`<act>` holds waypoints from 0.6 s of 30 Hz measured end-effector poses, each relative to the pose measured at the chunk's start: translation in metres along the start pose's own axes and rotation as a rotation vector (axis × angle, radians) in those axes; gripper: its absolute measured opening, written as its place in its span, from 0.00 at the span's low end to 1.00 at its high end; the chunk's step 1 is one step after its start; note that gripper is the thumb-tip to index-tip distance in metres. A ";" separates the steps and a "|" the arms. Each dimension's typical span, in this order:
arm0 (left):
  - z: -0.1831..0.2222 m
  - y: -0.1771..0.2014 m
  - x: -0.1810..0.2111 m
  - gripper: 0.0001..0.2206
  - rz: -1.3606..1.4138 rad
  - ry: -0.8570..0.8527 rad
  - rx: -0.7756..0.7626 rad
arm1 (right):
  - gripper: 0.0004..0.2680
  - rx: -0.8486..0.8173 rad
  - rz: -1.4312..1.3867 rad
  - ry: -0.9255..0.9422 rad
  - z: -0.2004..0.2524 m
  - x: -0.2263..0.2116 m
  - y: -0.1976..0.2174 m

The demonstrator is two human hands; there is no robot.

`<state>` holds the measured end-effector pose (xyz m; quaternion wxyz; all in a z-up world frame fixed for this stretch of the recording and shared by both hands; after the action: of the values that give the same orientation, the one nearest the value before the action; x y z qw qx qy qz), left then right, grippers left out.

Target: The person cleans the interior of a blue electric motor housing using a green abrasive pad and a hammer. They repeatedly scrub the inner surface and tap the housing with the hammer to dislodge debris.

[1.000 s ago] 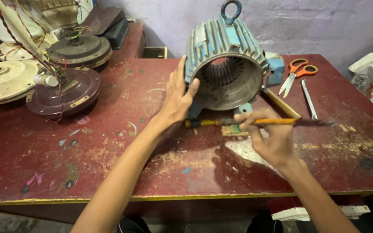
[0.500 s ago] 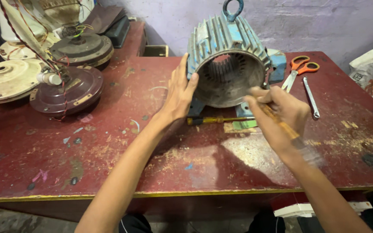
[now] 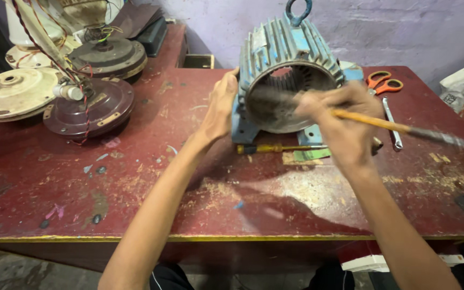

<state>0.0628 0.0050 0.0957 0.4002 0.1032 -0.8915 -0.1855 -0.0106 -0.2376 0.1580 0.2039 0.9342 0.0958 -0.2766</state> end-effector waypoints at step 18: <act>0.002 0.016 -0.015 0.39 0.095 0.194 0.127 | 0.08 -0.226 0.350 -0.167 -0.011 0.024 -0.016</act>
<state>0.0705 0.0249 0.0910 0.4855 0.1034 -0.8625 -0.0987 0.0103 -0.2169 0.1478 0.3595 0.8817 -0.0546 -0.3007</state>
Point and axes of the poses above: each hand's wrist, its own z-axis away from the middle knuckle, its own y-axis out of the back of the hand, x = y × z, the point moved 10 cm from there along -z, towards the middle knuckle, and after that the axes turned 15 degrees about -x, right-handed, at the moved point
